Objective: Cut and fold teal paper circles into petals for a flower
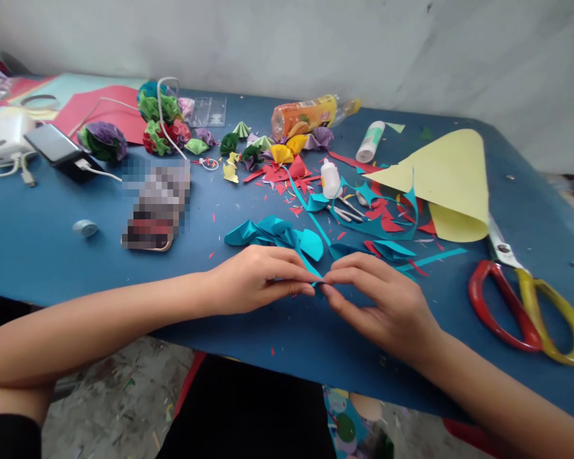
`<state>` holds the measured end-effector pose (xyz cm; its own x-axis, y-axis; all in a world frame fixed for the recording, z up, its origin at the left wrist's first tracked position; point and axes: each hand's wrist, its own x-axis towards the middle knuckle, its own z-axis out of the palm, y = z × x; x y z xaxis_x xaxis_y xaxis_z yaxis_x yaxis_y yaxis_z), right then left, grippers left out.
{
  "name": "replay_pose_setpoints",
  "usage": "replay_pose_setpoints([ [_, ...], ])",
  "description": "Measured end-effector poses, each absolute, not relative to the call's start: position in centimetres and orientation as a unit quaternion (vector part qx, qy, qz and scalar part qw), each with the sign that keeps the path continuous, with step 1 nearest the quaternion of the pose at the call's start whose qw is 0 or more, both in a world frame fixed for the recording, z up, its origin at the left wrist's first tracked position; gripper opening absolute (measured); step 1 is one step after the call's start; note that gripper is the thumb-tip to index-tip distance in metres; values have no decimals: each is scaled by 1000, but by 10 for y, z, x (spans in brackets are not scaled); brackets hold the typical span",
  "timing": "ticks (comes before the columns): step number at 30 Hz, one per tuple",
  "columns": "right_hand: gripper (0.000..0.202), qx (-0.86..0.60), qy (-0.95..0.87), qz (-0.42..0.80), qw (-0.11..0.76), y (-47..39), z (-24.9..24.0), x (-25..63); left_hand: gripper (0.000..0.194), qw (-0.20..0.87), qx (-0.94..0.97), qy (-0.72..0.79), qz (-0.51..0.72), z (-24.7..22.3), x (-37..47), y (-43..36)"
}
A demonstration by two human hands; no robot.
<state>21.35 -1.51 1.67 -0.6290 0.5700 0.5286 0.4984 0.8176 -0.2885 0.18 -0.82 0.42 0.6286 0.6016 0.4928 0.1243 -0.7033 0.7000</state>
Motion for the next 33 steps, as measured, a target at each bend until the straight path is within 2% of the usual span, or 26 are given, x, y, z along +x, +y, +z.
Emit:
replay_pose_setpoints([
  [9, 4, -287, -904, 43, 313, -17, 15, 213, 13, 257, 844, 222, 415, 2, 5, -9],
  [33, 5, -285, -906, 39, 312, -19, 17, 211, 9, 249, 835, 245, 425, 0, 8, -9],
])
